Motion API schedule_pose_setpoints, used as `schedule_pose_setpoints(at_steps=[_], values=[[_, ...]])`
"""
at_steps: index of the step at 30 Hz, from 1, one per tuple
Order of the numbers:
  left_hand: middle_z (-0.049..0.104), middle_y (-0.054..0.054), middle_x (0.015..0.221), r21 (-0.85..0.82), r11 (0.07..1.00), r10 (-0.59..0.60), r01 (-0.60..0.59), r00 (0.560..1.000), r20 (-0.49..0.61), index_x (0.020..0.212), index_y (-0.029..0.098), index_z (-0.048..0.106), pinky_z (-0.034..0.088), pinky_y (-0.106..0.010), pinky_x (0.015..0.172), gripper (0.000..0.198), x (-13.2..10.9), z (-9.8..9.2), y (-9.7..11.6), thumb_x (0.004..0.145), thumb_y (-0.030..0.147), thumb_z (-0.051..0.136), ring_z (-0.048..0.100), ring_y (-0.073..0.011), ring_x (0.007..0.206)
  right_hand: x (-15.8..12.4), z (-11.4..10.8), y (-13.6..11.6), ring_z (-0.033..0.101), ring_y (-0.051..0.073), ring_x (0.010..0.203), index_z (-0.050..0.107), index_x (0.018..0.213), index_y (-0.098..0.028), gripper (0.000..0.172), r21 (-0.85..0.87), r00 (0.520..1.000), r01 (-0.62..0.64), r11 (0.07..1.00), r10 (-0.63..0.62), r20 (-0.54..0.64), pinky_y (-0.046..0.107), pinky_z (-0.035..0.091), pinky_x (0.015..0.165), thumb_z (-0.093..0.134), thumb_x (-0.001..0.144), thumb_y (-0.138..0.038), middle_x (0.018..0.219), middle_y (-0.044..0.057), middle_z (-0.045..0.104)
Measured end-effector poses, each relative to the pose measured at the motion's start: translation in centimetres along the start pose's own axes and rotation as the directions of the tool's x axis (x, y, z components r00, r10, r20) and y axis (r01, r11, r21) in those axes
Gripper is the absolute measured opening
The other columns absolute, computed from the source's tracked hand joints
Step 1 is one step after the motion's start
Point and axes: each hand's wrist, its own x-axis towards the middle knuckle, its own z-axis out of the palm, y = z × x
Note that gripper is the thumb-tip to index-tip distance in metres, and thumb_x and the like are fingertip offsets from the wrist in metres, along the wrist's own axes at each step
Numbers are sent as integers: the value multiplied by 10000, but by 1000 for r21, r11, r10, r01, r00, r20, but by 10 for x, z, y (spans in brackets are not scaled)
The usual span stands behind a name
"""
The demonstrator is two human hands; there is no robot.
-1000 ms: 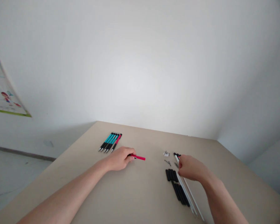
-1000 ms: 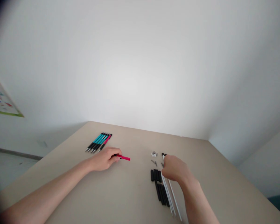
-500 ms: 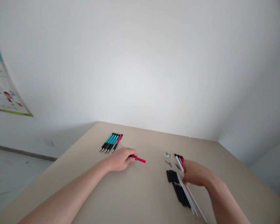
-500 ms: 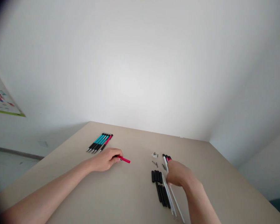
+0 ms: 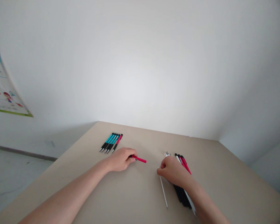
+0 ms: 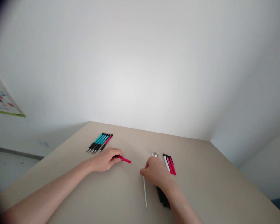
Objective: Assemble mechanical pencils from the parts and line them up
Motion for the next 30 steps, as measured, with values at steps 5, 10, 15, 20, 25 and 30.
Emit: schedule_pose_setpoints(at_steps=[5, 10, 15, 20, 25, 30], values=[[604, -18, 795, -4, 1000, -2, 2, 1000, 3, 894, 172, 603, 338, -221, 630, 130, 0, -1, 1, 876, 214, 481, 514, -136, 681, 3, 8, 4, 573, 149, 558, 608, 517, -163, 94, -51, 1000, 29, 998, -29, -5, 225, 320, 475, 568, 602, -174, 584, 53, 634], [603, -20, 791, 0, 1000, 4, -4, 1000, 6, 890, 172, 599, 333, -224, 628, 133, 0, -2, 2, 876, 211, 473, 512, -139, 674, 17, -5, 28, 628, 198, 633, 692, 609, -173, 190, -100, 981, -59, 993, 38, -192, 252, 372, 549, 537, 710, -218, 638, 89, 682], [610, -19, 802, 4, 1000, 20, -20, 1000, 3, 894, 174, 594, 336, -227, 636, 139, 0, -1, 1, 882, 207, 459, 518, -142, 683, 27, -10, 46, 656, 229, 720, 737, 716, -190, 194, -94, 960, -132, 987, 104, -260, 262, 396, 591, 544, 712, -191, 740, 103, 714], [611, -20, 806, 5, 1000, 16, -16, 1000, 4, 895, 176, 595, 336, -230, 637, 137, 0, 0, 0, 876, 209, 463, 517, -144, 685, 28, -7, 46, 657, 228, 748, 737, 737, -190, 193, -93, 951, -142, 985, 110, -290, 260, 406, 619, 545, 734, -214, 771, 103, 717], [609, -18, 797, 2, 1000, 14, -14, 1000, 2, 893, 176, 598, 331, -227, 629, 143, 0, 0, 0, 881, 213, 461, 511, -138, 677, 31, -10, 45, 649, 227, 770, 721, 831, -210, 218, -91, 937, -150, 984, 113, -330, 270, 404, 640, 511, 779, -239, 776, 81, 713], [611, -17, 806, -9, 1000, 11, -11, 1000, 7, 894, 175, 599, 334, -224, 629, 142, -1, -1, 2, 880, 209, 462, 508, -132, 670, 35, -6, 47, 647, 227, 793, 722, 794, -210, 193, -97, 946, -141, 985, 105, -307, 266, 394, 642, 533, 755, -205, 794, 76, 714]])
